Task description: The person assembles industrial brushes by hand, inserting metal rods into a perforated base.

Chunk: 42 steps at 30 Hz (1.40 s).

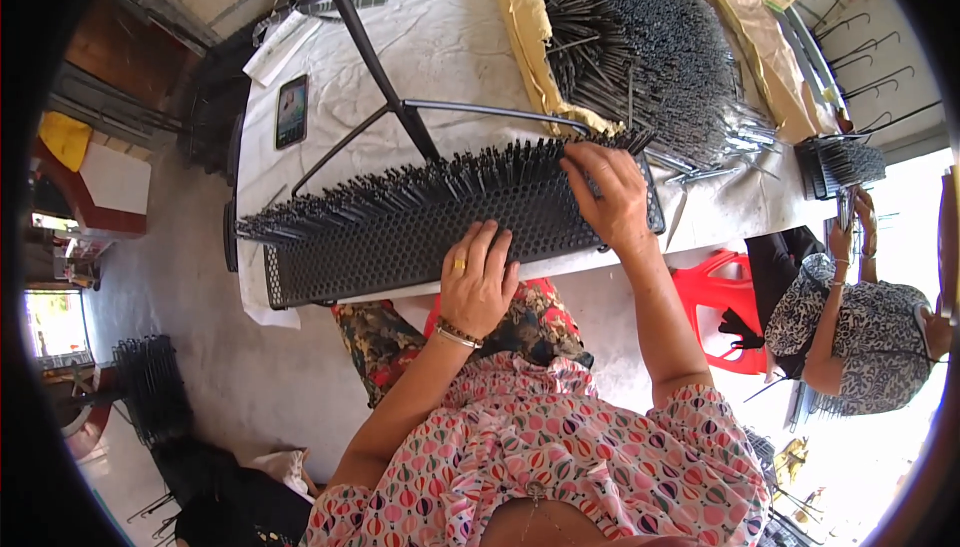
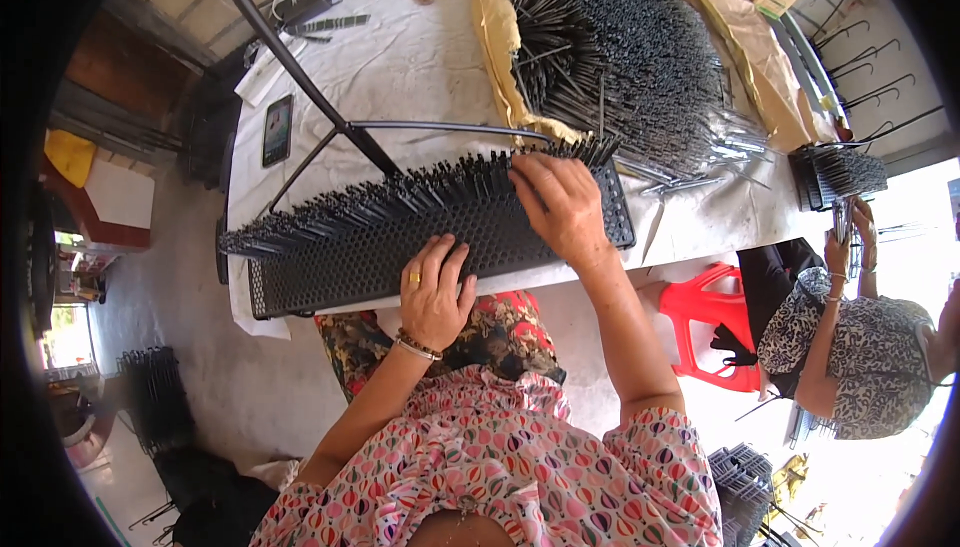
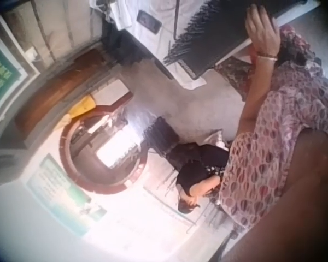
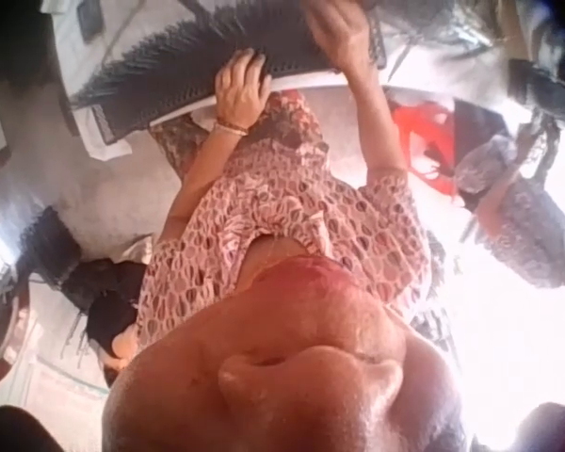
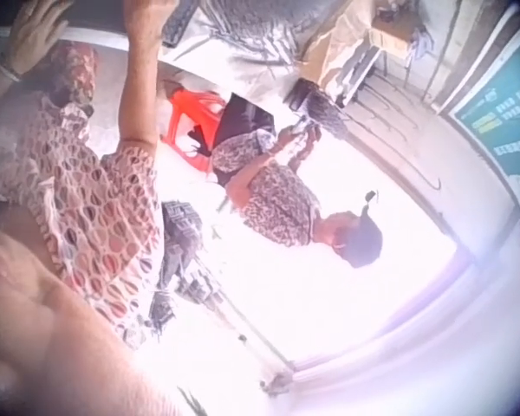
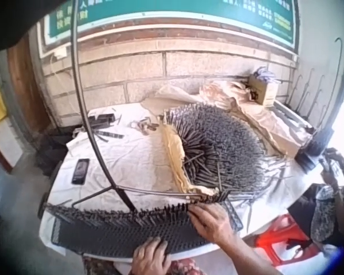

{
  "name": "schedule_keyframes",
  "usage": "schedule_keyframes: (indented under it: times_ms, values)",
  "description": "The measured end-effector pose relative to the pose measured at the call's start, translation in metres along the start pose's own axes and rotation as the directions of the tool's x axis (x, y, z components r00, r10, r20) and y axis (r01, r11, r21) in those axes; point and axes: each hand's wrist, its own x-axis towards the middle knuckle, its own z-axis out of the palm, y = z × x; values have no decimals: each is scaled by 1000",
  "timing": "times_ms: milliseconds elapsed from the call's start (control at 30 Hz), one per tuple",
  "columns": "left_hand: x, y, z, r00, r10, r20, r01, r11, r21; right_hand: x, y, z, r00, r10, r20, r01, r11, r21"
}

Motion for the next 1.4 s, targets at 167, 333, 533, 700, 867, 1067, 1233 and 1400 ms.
schedule_keyframes:
  times_ms: [167,333,533,700,867,1067,1233,1400]
  values:
    - [0,1,2,1000,4,4,-4,1000,4,7,0,-9,997,-1,78,1,1000,-8]
    - [-1,-4,0,1000,12,12,-12,1000,15,61,50,-28,966,222,132,-224,974,7]
    - [0,-3,7,999,19,26,-20,999,41,89,156,2,592,311,743,56,904,-423]
    - [0,-4,5,999,15,49,-16,999,31,74,157,38,372,421,827,451,697,-558]
    - [-1,-3,3,998,18,53,-19,1000,22,69,163,42,438,415,797,448,668,-594]
    - [6,2,-6,997,-3,74,3,1000,6,59,162,50,467,371,803,502,636,-586]
    - [23,10,-23,996,-5,88,10,999,-46,77,158,54,348,389,853,521,676,-521]
    - [77,20,-61,991,29,127,18,937,-350,89,159,48,250,386,888,547,701,-458]
